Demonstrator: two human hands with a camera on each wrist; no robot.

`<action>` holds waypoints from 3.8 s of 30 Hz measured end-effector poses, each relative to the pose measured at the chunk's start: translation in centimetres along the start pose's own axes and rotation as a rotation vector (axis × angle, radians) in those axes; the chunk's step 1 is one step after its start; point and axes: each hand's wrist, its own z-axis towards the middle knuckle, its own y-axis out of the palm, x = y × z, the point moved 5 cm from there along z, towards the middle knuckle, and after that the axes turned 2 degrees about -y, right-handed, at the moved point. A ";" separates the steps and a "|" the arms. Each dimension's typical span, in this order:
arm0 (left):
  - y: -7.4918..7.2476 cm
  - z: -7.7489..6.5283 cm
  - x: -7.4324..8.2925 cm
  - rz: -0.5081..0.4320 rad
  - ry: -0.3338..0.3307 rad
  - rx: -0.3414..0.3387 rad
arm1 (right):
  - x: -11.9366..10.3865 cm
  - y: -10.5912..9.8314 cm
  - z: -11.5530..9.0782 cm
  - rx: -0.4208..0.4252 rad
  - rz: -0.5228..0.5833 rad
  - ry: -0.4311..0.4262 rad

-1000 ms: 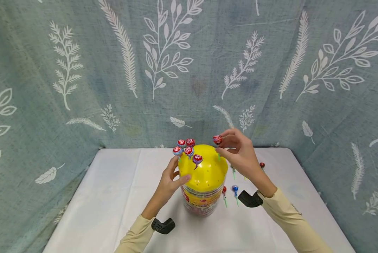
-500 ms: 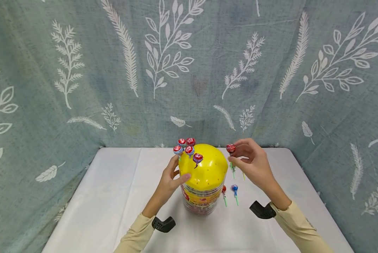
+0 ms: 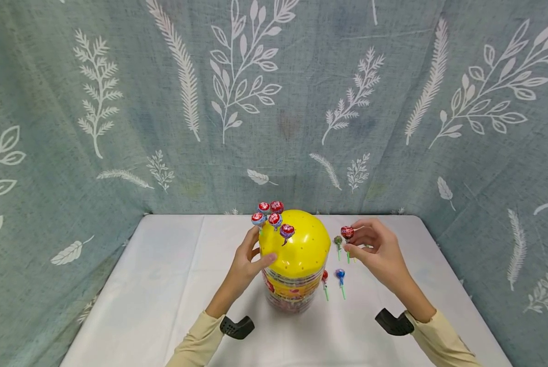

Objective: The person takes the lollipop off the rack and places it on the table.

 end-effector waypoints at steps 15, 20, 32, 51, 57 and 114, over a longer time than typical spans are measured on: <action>-0.2 -0.1 -0.1 0.006 0.002 0.010 | 6.9 -0.6 -1.7 0.001 -0.018 0.121; -0.1 -0.1 -0.1 -0.009 0.006 0.005 | 8.8 -0.5 -2.3 -0.004 -0.038 0.182; 0.0 -0.2 0.1 0.006 0.001 0.014 | 13.4 0.3 -3.8 -0.017 -0.094 0.360; 0.0 -0.3 0.3 0.005 -0.003 0.014 | 18.9 1.2 -4.8 0.013 -0.143 0.545; 0.0 -0.3 0.3 0.006 0.000 0.014 | 20.9 1.3 -5.2 0.029 -0.194 0.579; -0.3 -0.3 0.9 0.053 0.026 0.000 | -2.0 1.5 2.4 -0.023 -0.035 -0.106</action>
